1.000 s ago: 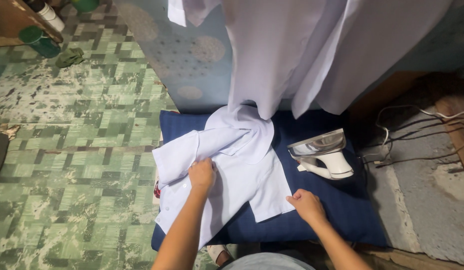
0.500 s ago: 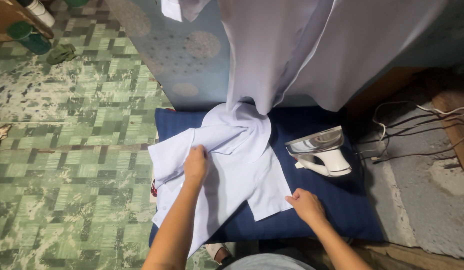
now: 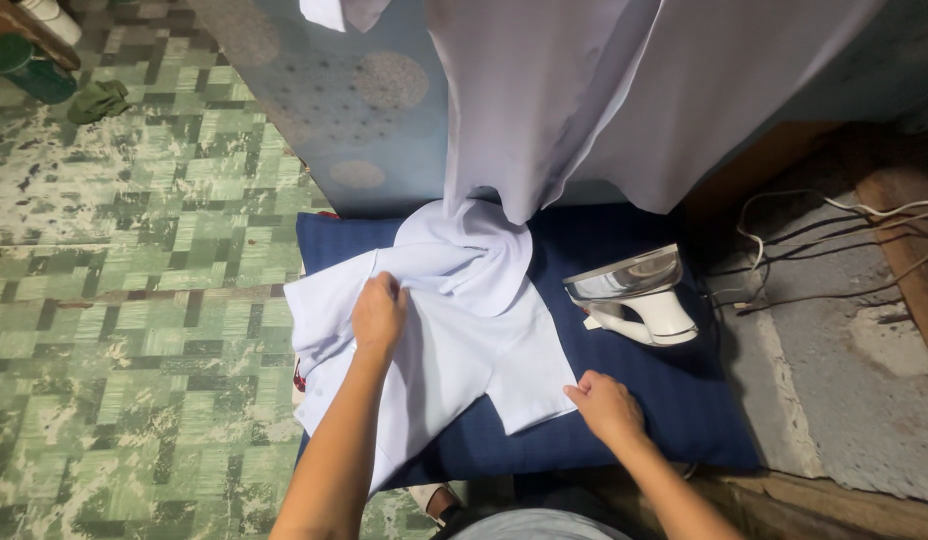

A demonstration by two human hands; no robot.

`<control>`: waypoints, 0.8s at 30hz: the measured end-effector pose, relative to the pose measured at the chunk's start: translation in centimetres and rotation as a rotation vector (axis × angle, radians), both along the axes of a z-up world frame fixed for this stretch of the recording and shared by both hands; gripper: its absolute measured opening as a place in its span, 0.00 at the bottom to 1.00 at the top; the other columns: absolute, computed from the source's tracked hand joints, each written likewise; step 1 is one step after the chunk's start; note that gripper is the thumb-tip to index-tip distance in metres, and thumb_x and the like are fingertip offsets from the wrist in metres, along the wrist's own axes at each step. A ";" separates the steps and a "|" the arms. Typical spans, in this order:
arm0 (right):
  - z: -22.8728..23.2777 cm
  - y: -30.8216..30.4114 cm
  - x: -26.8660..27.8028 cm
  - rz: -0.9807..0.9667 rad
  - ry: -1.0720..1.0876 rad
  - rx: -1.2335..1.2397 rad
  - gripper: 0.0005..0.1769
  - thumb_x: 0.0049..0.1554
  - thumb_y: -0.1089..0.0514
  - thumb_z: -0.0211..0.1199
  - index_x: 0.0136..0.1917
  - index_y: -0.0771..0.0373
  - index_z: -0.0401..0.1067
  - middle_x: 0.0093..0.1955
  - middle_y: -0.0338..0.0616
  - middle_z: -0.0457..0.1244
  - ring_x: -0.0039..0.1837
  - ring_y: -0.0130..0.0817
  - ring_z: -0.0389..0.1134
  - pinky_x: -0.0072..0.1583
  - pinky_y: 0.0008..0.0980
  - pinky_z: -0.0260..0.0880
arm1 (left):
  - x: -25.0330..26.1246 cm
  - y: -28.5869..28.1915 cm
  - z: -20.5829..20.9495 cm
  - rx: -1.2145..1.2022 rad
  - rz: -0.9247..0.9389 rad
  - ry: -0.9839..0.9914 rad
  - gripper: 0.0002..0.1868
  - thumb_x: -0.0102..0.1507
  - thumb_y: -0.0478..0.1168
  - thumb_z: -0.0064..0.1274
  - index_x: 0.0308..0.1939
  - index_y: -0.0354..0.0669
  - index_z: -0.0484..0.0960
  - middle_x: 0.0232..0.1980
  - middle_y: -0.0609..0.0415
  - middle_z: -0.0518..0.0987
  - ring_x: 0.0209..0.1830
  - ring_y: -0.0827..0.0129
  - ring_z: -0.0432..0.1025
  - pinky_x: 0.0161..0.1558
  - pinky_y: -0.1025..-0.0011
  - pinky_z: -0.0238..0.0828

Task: The person irons a light blue shirt on a blue ironing board. They repeatedly smooth the fabric, reposition the shirt, and use a steam iron to remove wrinkles from the sleeves and body.

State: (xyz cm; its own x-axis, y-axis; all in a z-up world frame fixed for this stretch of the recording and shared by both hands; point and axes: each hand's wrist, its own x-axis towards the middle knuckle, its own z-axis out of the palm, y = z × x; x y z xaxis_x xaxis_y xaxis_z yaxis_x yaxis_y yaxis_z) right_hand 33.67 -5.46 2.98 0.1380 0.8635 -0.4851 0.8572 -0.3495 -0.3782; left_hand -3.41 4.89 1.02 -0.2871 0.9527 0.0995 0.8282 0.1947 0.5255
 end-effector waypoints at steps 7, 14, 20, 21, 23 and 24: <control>-0.8 0.0 0.1 0.027 -0.038 -0.007 0.20 0.54 0.39 0.66 0.41 0.58 0.73 0.44 0.47 0.71 0.52 0.51 0.72 0.52 0.47 0.71 | 1.2 0.3 0.3 0.047 0.009 0.169 0.12 0.56 0.33 0.56 0.44 0.47 0.79 0.41 0.48 0.80 0.45 0.50 0.74 0.46 0.51 0.66; 0.6 0.7 0.4 0.003 -0.011 -0.077 0.21 0.53 0.39 0.68 0.45 0.57 0.72 0.48 0.45 0.72 0.54 0.48 0.72 0.54 0.44 0.71 | 9.1 -8.3 2.7 0.256 -0.287 -0.210 0.11 0.56 0.31 0.55 0.43 0.38 0.78 0.43 0.42 0.77 0.47 0.46 0.71 0.50 0.55 0.65; 1.1 -1.2 -2.9 0.374 0.115 0.617 0.18 0.61 0.52 0.53 0.62 0.55 0.73 0.70 0.42 0.63 0.71 0.45 0.64 0.68 0.44 0.63 | 15.1 -14.2 1.5 0.067 -0.656 -0.013 0.35 0.60 0.49 0.57 0.68 0.35 0.70 0.73 0.36 0.63 0.75 0.43 0.52 0.69 0.37 0.39; 1.0 -1.0 -3.3 0.465 0.108 0.595 0.21 0.61 0.52 0.53 0.66 0.55 0.70 0.73 0.44 0.60 0.74 0.47 0.58 0.70 0.49 0.57 | 15.6 -14.7 1.2 -0.016 -0.660 -0.002 0.40 0.59 0.53 0.58 0.69 0.33 0.67 0.75 0.33 0.59 0.75 0.41 0.47 0.68 0.35 0.34; 0.9 -0.2 -4.0 0.648 0.094 0.545 0.27 0.62 0.50 0.53 0.74 0.56 0.64 0.79 0.47 0.53 0.80 0.52 0.47 0.73 0.56 0.45 | 16.5 -15.7 1.0 -0.063 -0.633 0.021 0.41 0.59 0.54 0.58 0.69 0.33 0.66 0.77 0.35 0.58 0.78 0.42 0.46 0.67 0.33 0.30; 0.9 0.3 -4.2 0.656 0.008 0.473 0.30 0.62 0.48 0.52 0.76 0.54 0.61 0.81 0.46 0.50 0.81 0.52 0.43 0.74 0.59 0.41 | 16.7 -16.2 0.9 -0.088 -0.618 0.032 0.41 0.59 0.55 0.58 0.68 0.32 0.66 0.78 0.35 0.57 0.79 0.42 0.45 0.67 0.32 0.28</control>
